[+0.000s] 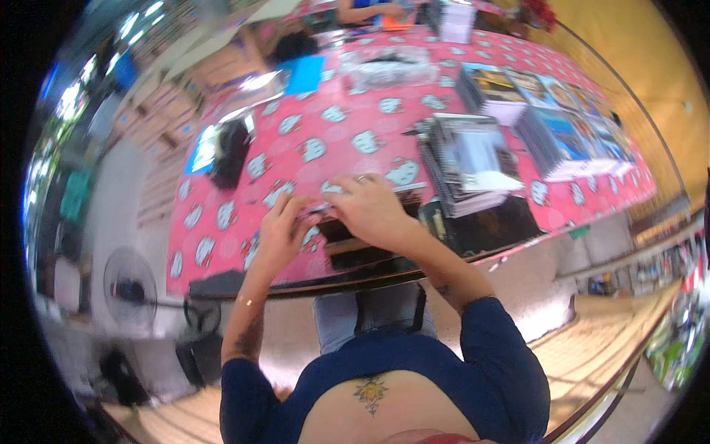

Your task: The person sorts spiral notebooks on a table, uses scissors to trim material from the notebooks, and organizes the notebooks into finished stacks.

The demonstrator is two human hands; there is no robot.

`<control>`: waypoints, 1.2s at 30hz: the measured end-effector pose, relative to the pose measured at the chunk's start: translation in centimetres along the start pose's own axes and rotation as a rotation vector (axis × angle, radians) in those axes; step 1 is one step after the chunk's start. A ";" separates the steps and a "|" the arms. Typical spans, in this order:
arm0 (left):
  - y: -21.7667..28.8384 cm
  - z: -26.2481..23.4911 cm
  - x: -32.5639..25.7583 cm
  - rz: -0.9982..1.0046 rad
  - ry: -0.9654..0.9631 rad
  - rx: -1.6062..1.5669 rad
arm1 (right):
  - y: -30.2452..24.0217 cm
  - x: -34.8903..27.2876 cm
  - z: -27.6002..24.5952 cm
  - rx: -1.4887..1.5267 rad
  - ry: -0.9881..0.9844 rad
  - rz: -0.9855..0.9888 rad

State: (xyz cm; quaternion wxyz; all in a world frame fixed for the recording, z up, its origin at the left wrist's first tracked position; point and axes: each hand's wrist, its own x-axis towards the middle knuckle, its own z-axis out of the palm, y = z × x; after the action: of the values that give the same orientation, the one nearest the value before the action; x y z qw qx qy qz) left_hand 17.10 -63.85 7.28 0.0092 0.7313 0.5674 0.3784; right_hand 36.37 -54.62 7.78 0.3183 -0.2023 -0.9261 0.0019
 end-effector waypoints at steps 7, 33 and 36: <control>1.2 0.9 1.9 -0.028 -0.156 0.522 | 1.7 -0.6 0.5 0.124 -0.076 0.106; 2.1 5.7 0.7 0.060 -0.226 0.736 | 3.2 -3.4 -1.9 0.198 -0.139 0.183; 3.1 6.4 -5.0 0.217 -0.368 0.595 | 3.0 -2.3 -2.5 0.143 -0.178 0.192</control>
State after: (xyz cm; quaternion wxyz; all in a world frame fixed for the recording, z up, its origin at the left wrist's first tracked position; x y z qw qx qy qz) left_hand 22.89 -66.51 1.36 -0.1423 0.8138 0.5605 0.0576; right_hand 40.64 -53.04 8.02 0.2469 -0.2660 -0.9246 0.1161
